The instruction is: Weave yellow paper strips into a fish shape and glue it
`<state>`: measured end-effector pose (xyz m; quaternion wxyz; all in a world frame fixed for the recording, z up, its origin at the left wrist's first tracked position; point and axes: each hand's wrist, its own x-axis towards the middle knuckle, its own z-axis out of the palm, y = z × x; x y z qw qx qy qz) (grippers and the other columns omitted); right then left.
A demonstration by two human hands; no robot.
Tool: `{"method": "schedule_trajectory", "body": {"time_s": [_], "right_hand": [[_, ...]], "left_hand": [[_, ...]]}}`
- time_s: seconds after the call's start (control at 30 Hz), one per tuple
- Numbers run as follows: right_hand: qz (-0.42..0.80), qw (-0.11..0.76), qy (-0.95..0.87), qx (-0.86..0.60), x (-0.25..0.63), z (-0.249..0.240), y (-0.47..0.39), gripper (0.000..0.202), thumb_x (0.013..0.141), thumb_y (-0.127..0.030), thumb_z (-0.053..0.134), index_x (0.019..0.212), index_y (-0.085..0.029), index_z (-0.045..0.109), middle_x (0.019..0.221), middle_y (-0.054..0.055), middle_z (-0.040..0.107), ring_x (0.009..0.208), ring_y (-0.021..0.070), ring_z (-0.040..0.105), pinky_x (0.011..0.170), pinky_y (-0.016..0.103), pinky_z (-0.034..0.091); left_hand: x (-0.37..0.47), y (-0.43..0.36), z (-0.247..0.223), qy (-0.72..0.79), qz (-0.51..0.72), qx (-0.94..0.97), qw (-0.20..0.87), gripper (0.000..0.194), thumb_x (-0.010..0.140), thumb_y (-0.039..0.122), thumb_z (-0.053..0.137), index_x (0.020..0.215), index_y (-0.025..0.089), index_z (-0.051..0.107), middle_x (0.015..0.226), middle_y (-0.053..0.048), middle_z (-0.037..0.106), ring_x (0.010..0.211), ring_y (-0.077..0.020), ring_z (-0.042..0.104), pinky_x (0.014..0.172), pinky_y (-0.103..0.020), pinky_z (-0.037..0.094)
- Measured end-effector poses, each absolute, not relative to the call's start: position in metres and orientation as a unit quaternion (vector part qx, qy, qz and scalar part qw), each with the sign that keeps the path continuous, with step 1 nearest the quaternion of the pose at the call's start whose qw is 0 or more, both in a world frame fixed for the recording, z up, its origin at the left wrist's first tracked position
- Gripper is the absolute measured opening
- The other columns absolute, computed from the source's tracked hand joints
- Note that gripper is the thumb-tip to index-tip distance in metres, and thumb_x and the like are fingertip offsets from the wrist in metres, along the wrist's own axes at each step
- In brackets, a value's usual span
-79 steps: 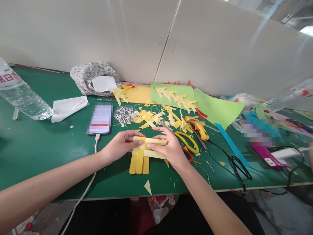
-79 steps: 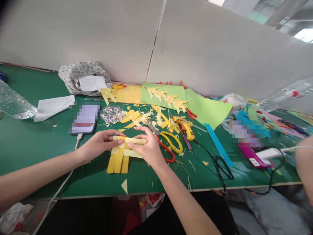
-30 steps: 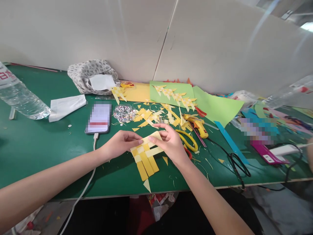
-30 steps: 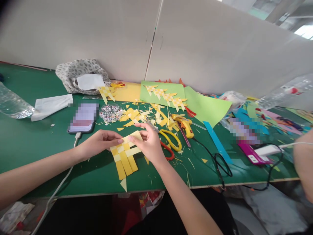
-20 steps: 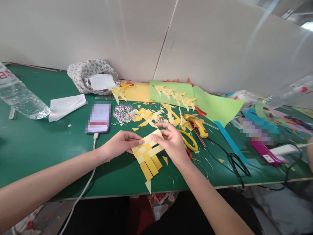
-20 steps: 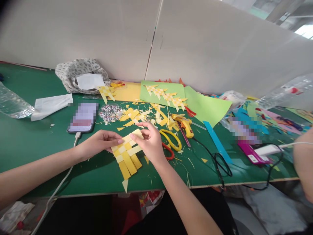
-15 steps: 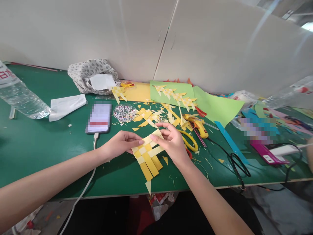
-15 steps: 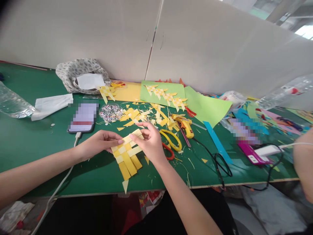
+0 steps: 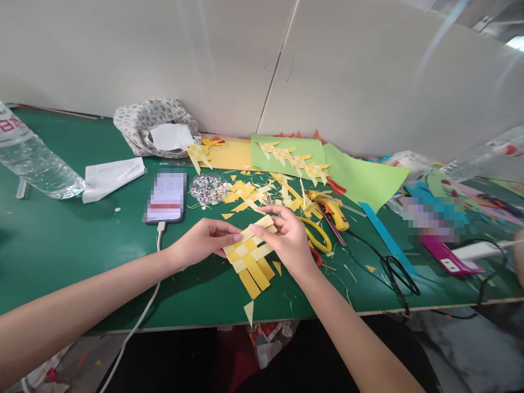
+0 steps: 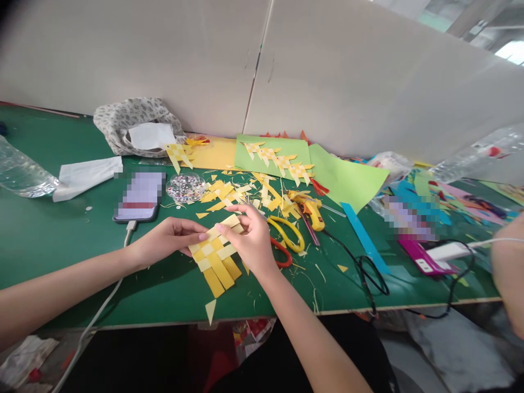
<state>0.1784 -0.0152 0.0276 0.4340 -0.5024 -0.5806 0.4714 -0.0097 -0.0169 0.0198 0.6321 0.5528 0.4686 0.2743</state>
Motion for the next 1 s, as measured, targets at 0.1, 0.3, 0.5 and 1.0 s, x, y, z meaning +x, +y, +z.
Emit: {"method": "schedule_trajectory", "body": {"time_s": [0.1,0.3,0.5,1.0], "right_hand": [[0.484,0.425,-0.581,-0.497,0.177,0.030,-0.016,0.044,0.062,-0.032,0.074,0.099,-0.025,0.053,0.074,0.000,0.067,0.063,0.0165,0.062,0.057,0.030,0.050],[0.465,0.409,-0.593,-0.515,0.177,0.034,-0.016,0.044,0.062,-0.031,0.073,0.101,-0.025,0.054,0.076,0.001,0.066,0.068,0.0192,0.064,0.061,0.033,0.051],[0.463,0.401,-0.599,-0.515,0.172,0.033,-0.019,0.043,0.062,-0.033,0.074,0.100,-0.025,0.055,0.075,0.001,0.067,0.065,0.0182,0.063,0.060,0.032,0.051],[0.508,0.378,-0.588,-0.504,0.195,0.035,-0.007,0.060,0.059,-0.030,0.077,0.112,-0.024,0.048,0.075,0.000,0.067,0.071,0.0188,0.066,0.070,0.035,0.053]], "left_hand": [[-0.009,-0.018,0.020,0.473,0.268,0.559,0.627,0.025,0.074,0.039,0.063,0.088,0.020,0.070,0.074,-0.001,0.066,0.065,-0.0101,0.058,0.058,-0.019,0.050],[-0.009,-0.018,0.019,0.457,0.262,0.556,0.643,0.028,0.076,0.040,0.061,0.093,0.019,0.069,0.076,0.000,0.063,0.067,-0.0104,0.058,0.062,-0.021,0.052],[-0.010,-0.017,0.018,0.458,0.260,0.572,0.629,0.025,0.076,0.039,0.061,0.088,0.018,0.068,0.072,0.000,0.063,0.065,-0.0098,0.057,0.060,-0.019,0.050],[-0.011,-0.014,0.014,0.472,0.272,0.550,0.633,0.024,0.075,0.039,0.063,0.082,0.016,0.066,0.075,-0.002,0.068,0.065,-0.0110,0.060,0.062,-0.022,0.048]]}}
